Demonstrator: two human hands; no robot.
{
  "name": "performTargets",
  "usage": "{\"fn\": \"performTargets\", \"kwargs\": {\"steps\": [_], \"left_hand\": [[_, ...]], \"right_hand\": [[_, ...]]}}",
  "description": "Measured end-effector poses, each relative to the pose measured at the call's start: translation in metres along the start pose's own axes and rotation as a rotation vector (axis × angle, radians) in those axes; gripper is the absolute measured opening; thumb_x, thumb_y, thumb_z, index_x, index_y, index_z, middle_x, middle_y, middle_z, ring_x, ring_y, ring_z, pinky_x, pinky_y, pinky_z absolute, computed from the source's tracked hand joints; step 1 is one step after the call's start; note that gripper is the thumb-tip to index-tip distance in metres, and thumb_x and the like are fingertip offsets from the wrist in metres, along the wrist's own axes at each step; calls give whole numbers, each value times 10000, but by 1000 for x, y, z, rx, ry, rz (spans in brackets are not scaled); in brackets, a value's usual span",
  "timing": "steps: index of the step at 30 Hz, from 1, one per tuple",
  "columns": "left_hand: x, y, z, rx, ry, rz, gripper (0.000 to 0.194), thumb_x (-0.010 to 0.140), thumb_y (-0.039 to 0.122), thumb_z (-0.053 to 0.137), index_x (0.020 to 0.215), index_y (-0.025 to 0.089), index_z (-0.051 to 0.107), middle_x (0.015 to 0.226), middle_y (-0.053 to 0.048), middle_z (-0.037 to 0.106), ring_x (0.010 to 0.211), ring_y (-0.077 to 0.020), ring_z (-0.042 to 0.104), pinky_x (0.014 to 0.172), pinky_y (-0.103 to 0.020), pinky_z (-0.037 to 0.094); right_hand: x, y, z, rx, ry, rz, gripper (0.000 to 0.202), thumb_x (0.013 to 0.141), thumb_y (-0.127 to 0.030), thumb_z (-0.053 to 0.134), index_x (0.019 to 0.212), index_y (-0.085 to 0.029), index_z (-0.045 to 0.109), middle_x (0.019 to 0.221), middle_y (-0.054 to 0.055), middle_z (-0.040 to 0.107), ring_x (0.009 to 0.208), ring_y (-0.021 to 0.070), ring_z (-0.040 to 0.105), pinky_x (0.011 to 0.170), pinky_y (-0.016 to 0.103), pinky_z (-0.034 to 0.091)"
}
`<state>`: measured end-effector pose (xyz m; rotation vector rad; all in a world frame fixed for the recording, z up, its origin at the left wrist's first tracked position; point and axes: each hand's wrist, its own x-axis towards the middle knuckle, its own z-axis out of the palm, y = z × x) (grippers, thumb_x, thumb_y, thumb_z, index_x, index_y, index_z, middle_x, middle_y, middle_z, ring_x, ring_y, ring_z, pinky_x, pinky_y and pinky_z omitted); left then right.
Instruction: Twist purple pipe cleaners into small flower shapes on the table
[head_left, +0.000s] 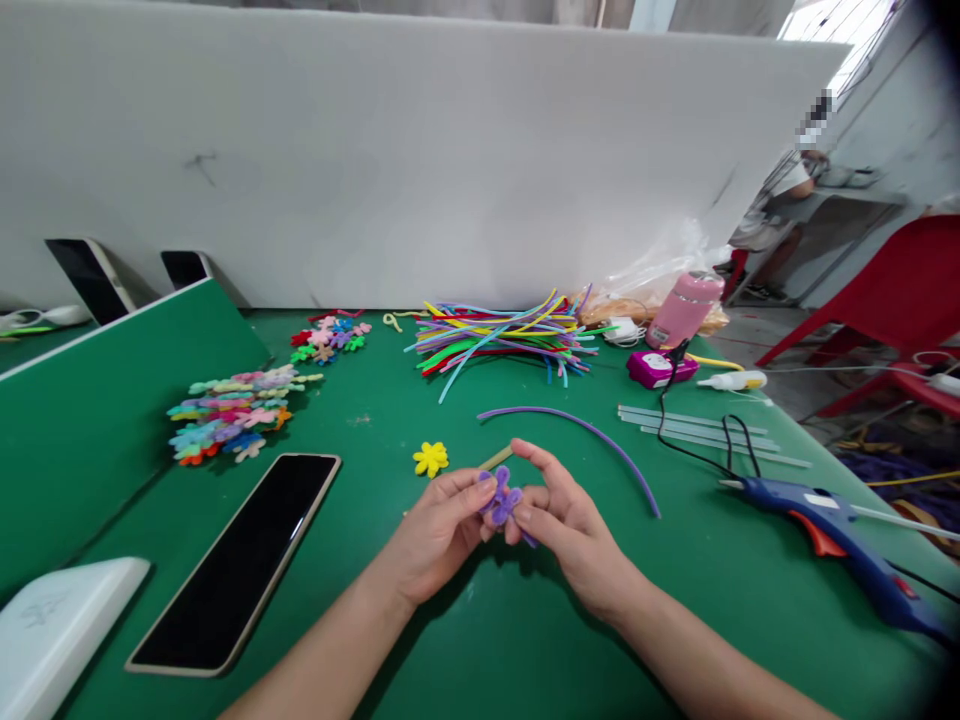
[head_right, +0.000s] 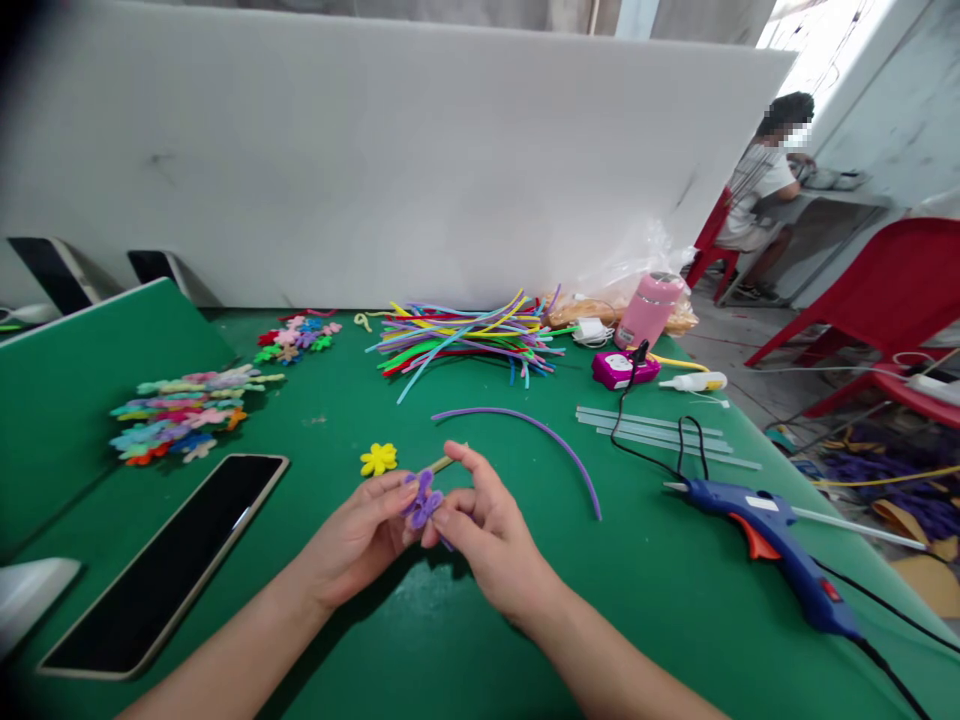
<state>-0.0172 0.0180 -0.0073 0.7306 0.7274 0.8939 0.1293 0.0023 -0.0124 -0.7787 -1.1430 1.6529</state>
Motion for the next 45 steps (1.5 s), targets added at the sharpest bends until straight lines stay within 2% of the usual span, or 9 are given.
{"fn": "performTargets", "kwargs": {"steps": [6,10,17,28,33,35,38,45], "left_hand": [[1,-2,0,97,34,85,236,758,339,604,637,137,604,580,-4,575,570,-109,490,552,-235,343],[0,-3,1,205,56,130,143,709,265,671,674,156,585,594,24,573,574,-98,478,557,-230,330],[1,-4,0,193,157,127,150,702,250,674,662,150,570,573,37,515,556,-92,447,536,-225,320],[-1,-3,4,209,138,93,207,687,302,672,613,150,553,509,53,462,498,-84,402,497,-219,296],[0,-1,5,88,173,69,207,667,280,688,595,144,550,492,56,459,475,-72,404,470,-210,285],[0,-1,6,57,196,66,200,654,272,701,602,138,562,493,55,466,471,-66,408,472,-204,289],[0,-2,8,51,184,49,186,654,275,704,631,124,598,500,47,480,467,-61,402,467,-201,285],[-2,-4,8,58,153,54,148,658,267,710,668,141,633,565,28,527,500,-74,420,488,-212,312]], "right_hand": [[1,4,-4,-179,18,-120,504,821,-262,517,1272,-209,298,685,-19,565,669,144,555,658,302,402],[-1,4,-6,-329,2,-150,505,830,-214,495,1289,-206,285,693,-17,575,689,146,566,679,304,410],[1,6,-11,-402,32,-196,462,856,-215,445,1291,-205,287,720,-14,558,668,130,531,641,279,402],[3,5,-14,-546,24,-280,450,850,-172,426,1280,-205,299,716,-16,553,644,123,514,646,282,427],[5,4,-18,-797,87,-497,503,787,-121,500,1260,-236,373,1022,68,572,882,179,537,794,358,443],[4,2,-19,-938,64,-609,541,761,-104,532,1260,-252,381,1000,64,594,910,206,527,804,388,434],[3,-1,-20,-1080,28,-723,504,780,-125,552,1242,-261,402,893,50,635,841,213,533,744,383,437],[1,-4,-20,-1219,-5,-771,431,829,-187,521,1243,-245,417,881,65,664,797,210,544,711,366,436]]}}
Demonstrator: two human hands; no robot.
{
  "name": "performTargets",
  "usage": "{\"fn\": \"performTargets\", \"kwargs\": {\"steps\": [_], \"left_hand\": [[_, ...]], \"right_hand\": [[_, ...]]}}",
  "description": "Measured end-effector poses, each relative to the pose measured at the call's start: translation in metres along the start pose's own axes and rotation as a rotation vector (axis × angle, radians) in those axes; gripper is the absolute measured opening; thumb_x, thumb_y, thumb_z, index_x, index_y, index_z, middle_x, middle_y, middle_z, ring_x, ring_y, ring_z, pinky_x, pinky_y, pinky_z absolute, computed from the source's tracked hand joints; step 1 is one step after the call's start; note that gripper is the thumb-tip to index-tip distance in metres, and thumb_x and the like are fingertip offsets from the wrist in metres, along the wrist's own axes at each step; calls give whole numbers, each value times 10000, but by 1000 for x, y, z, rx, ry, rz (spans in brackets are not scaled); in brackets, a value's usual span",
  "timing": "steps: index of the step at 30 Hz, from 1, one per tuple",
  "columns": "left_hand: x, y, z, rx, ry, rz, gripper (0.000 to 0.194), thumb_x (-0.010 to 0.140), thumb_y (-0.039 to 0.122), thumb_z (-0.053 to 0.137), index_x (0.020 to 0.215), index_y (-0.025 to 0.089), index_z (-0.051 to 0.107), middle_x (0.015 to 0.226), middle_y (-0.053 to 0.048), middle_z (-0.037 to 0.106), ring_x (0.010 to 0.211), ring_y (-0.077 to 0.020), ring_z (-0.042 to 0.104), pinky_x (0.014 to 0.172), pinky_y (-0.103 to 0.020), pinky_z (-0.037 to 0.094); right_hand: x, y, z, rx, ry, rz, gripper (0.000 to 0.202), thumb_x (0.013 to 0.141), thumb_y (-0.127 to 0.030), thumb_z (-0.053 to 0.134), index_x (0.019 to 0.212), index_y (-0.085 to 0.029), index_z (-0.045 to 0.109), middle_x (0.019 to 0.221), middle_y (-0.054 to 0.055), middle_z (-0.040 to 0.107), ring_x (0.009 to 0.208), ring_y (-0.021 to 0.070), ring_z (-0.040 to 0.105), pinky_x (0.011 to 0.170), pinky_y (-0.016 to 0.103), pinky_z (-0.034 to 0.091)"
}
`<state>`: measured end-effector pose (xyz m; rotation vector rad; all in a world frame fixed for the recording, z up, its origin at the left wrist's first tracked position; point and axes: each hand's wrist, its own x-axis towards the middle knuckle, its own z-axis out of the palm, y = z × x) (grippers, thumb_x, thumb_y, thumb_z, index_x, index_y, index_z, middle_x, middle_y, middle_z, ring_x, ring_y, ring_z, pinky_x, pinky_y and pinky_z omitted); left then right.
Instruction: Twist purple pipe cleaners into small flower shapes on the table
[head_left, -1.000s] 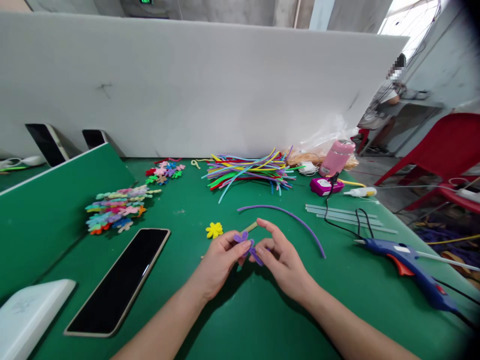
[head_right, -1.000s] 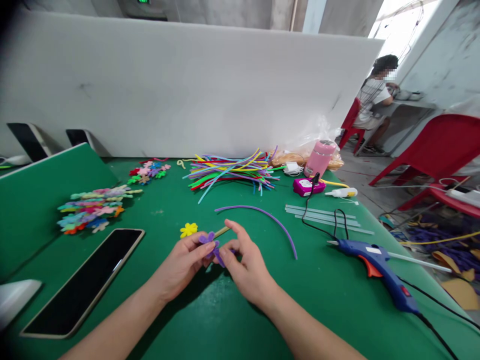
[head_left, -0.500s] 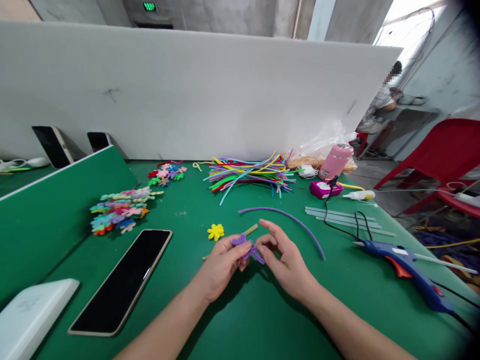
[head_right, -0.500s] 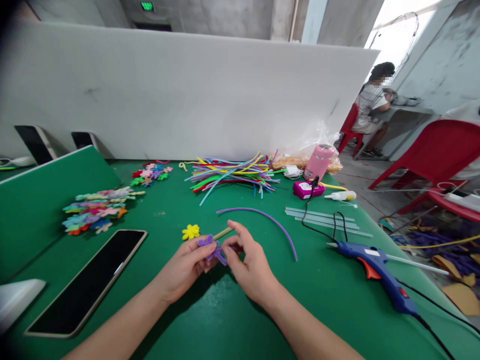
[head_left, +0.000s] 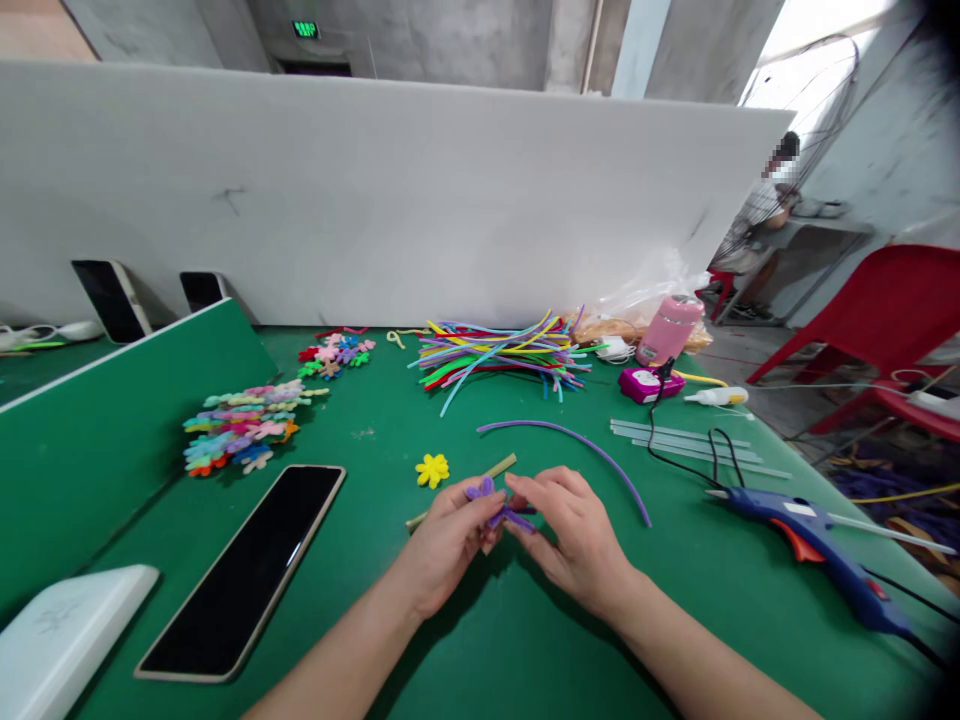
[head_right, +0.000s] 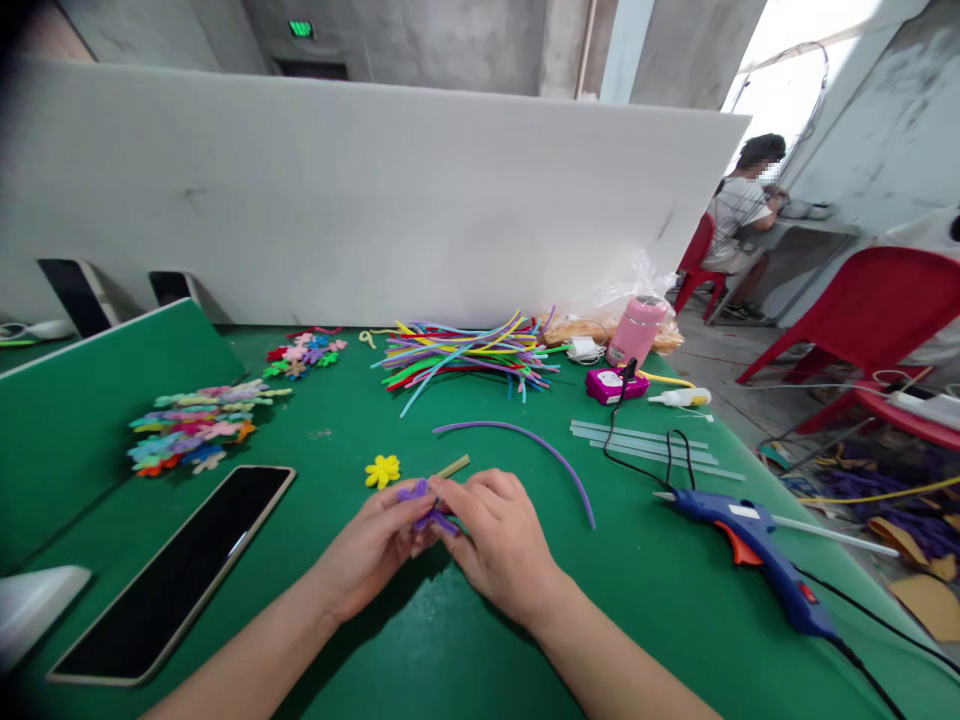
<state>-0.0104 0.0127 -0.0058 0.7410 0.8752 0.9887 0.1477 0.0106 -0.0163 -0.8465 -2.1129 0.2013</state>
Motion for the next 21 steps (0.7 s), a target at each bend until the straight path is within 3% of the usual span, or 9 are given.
{"fn": "performTargets", "kwargs": {"steps": [10,14,21], "left_hand": [[-1,-6,-2,197,-69,62,214,730,344,634,638,161,571,562,39,457,541,-93,383,527,-227,295],[-3,-5,-1,306,-74,99,229,758,381,591,668,177,540,578,48,429,565,-105,371,547,-236,285],[-9,3,8,593,-62,285,250,839,332,467,637,186,438,599,49,378,575,-112,337,546,-233,293]], "right_hand": [[-1,-4,3,92,3,24,492,834,-131,457,1290,-247,313,927,65,646,743,197,554,692,363,466],[-2,-8,6,300,45,236,449,827,-144,460,1251,-258,367,878,44,609,778,182,567,737,347,465],[5,-16,9,953,113,639,405,813,-211,505,1198,-222,382,709,-28,503,645,124,497,635,270,400]]}}
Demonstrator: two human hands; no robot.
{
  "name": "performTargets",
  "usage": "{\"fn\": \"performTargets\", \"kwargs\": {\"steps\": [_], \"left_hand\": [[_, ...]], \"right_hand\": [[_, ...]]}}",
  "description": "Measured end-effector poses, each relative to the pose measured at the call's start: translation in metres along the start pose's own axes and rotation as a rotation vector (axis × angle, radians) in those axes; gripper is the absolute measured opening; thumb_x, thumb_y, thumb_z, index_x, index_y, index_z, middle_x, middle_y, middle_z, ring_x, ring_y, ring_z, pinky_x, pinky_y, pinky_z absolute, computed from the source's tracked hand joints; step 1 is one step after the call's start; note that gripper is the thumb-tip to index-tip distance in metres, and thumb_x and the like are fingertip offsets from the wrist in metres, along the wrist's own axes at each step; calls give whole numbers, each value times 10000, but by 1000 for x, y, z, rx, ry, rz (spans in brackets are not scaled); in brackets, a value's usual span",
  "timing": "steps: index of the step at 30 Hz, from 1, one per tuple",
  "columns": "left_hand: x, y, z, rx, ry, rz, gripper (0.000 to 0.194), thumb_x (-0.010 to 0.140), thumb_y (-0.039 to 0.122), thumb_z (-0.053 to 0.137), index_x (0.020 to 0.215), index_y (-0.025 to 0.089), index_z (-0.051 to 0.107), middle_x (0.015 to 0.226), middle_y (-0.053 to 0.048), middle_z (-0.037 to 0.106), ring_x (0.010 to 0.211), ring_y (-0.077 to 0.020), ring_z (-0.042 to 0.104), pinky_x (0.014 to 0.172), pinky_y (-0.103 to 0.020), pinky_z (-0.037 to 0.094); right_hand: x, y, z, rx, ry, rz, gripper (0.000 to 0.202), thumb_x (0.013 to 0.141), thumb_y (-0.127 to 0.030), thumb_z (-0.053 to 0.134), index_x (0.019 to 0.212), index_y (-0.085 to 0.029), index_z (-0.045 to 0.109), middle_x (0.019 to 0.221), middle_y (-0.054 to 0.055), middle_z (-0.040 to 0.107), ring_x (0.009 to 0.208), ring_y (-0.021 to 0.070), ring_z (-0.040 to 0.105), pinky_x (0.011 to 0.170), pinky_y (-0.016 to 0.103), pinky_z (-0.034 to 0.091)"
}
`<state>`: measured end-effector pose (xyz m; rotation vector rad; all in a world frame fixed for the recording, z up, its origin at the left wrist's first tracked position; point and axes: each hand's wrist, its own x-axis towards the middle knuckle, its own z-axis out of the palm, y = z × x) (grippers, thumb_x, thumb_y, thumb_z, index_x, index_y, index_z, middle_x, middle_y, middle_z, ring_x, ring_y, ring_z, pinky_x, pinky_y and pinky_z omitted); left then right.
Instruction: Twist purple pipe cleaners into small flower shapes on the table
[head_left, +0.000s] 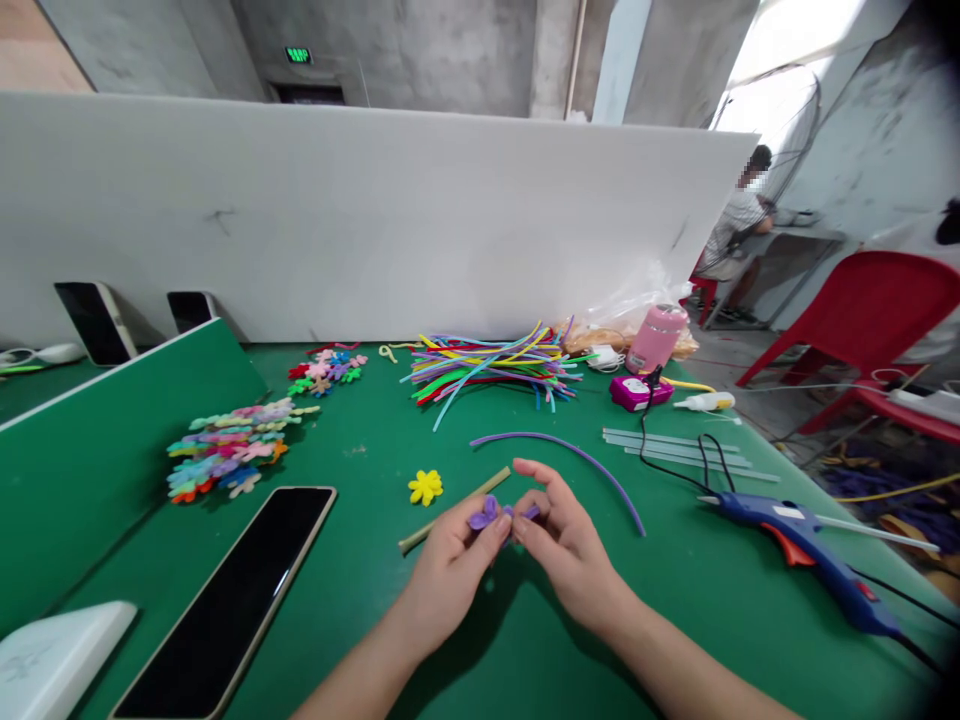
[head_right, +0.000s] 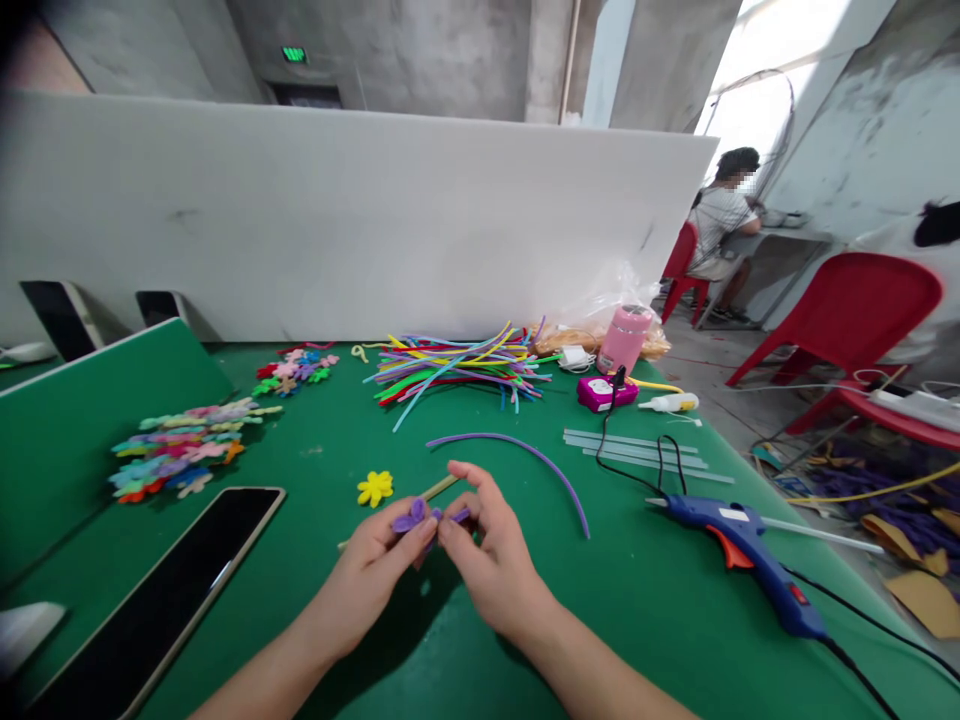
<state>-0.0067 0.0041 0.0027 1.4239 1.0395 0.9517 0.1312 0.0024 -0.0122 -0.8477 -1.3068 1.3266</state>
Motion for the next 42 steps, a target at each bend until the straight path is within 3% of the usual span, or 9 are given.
{"fn": "performTargets", "kwargs": {"steps": [9,11,14,19,23,25,28,35,42], "left_hand": [[-4,-10,-2,522,-10,445,200,857,159,386,663,185,427,674,5,420,663,-144,419,611,-258,323],[-4,-12,-3,530,-20,453,202,855,159,389,658,186,425,675,4,423,669,-146,419,616,-260,324],[-2,-11,-1,388,1,288,199,860,215,407,668,182,446,670,11,425,637,-132,414,595,-249,333],[4,-16,1,-35,71,-49,248,833,317,476,627,181,441,562,51,388,539,-100,354,517,-222,317],[8,-22,0,-327,166,-146,234,773,315,575,620,174,466,526,61,411,510,-85,354,487,-207,312],[10,-21,0,-455,197,-170,213,732,300,628,631,165,499,530,61,437,499,-74,358,483,-199,319],[12,-14,2,-597,184,-228,193,666,262,694,639,153,537,546,56,481,490,-60,380,490,-189,343],[19,3,7,-695,120,-291,186,598,227,747,647,141,591,543,50,535,479,-49,459,489,-170,371],[28,-6,19,-717,92,-293,193,599,244,746,660,149,589,538,54,529,475,-55,467,496,-180,367]], "right_hand": [[4,-3,3,495,54,381,447,647,-154,629,1068,-193,483,620,-62,513,533,73,455,528,199,306],[5,-2,1,494,40,404,441,641,-148,622,1060,-191,492,620,-61,513,528,71,456,528,199,307],[7,1,1,411,35,378,423,637,-160,614,1042,-171,493,583,-68,488,515,73,446,514,199,292],[10,8,-4,107,16,200,361,742,-217,535,1091,-166,461,643,-37,506,573,101,462,558,231,345],[8,12,-14,-372,-28,-147,440,781,-125,454,1210,-213,415,1003,60,557,862,165,520,778,336,409],[8,11,-18,-606,-87,-339,511,768,-97,482,1252,-229,381,1032,62,574,934,193,510,838,381,394],[7,7,-20,-821,-72,-507,478,794,-142,525,1244,-224,384,946,53,625,872,208,530,781,386,420],[12,-8,-21,-1053,-19,-678,358,850,-220,484,1204,-179,438,921,74,660,795,207,551,699,348,444],[11,-10,-32,-1131,-39,-675,380,868,-210,440,1240,-158,389,922,83,657,763,207,548,697,355,453]]}}
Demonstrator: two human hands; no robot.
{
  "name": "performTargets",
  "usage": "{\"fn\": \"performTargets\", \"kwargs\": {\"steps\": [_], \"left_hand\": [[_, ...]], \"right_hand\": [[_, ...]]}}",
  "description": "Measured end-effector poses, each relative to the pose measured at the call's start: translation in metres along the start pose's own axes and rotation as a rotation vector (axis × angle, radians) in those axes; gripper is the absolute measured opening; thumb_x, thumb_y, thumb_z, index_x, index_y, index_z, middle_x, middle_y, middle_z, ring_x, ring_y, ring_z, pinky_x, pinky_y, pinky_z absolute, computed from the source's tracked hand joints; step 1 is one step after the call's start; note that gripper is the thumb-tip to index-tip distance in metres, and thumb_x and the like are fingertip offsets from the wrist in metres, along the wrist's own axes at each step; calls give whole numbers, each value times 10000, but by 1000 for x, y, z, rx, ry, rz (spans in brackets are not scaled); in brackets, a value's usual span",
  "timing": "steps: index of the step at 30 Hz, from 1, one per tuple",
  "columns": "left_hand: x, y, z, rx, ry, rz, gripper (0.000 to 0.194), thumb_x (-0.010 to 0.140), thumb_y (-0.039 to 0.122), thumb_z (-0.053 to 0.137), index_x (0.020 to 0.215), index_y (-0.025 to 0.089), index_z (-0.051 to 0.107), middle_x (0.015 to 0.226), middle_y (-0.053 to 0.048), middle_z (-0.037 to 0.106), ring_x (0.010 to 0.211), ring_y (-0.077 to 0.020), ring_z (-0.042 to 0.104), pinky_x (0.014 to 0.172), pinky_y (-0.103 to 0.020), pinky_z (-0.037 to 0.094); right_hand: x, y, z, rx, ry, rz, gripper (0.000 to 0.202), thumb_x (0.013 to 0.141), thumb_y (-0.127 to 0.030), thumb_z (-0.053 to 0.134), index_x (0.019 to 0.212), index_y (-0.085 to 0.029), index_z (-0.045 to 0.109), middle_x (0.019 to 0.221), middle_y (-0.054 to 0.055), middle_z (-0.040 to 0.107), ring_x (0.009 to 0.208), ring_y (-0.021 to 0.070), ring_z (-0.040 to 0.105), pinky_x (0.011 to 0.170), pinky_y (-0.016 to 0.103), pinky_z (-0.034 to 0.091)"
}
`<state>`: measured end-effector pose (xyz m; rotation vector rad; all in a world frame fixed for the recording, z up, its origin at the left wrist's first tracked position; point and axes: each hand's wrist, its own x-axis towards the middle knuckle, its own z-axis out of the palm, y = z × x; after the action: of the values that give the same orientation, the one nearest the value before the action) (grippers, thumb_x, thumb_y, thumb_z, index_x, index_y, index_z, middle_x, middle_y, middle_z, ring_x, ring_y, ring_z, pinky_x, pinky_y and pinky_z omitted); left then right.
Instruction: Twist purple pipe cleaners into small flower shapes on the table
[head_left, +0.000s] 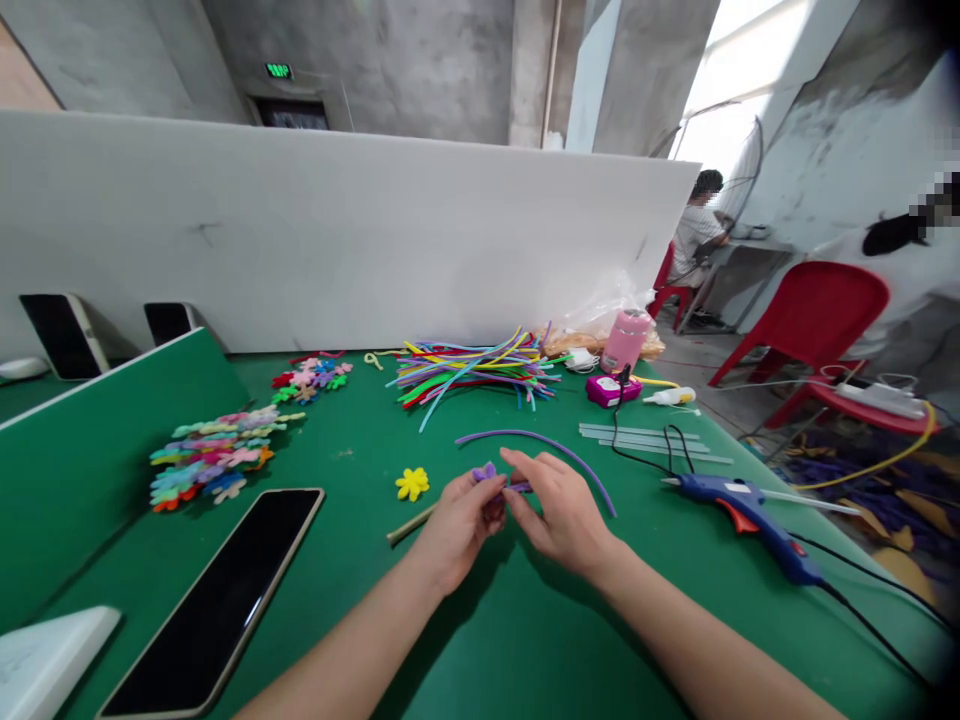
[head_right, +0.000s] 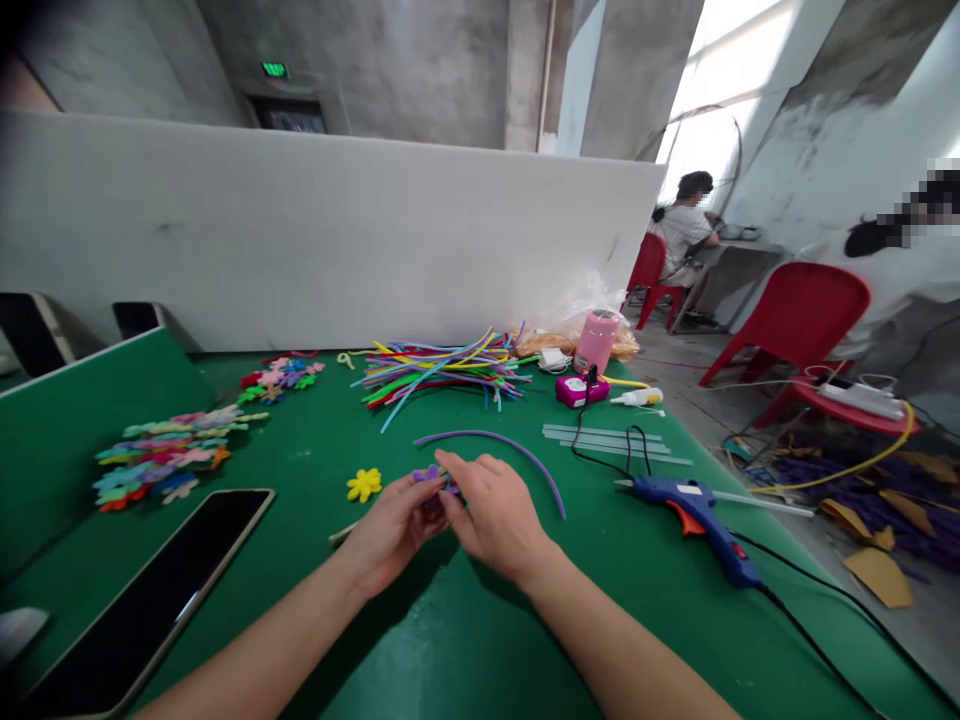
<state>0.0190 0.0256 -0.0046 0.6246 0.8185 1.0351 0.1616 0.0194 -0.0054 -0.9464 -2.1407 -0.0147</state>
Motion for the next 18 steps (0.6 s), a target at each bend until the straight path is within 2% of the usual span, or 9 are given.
{"fn": "performTargets", "kwargs": {"steps": [8,12,18], "left_hand": [[-4,-13,-8,75,-40,38,180,653,299,708,699,171,590,573,56,489,540,-80,448,548,-206,354],[-9,-15,-11,220,-90,87,189,728,340,633,677,178,551,576,56,446,557,-95,411,547,-219,327],[-17,-11,-6,574,-47,240,239,789,351,534,624,183,486,568,50,410,544,-112,359,520,-228,306]], "right_hand": [[-15,-1,15,252,-13,168,415,859,-179,417,1268,-195,346,967,90,599,818,195,557,739,346,464],[-19,-8,17,565,-22,389,413,856,-170,413,1261,-218,351,807,23,544,700,142,529,672,280,445],[-13,-14,16,1082,24,734,414,794,-216,483,1194,-208,375,667,-43,450,569,105,443,549,233,355]]}}
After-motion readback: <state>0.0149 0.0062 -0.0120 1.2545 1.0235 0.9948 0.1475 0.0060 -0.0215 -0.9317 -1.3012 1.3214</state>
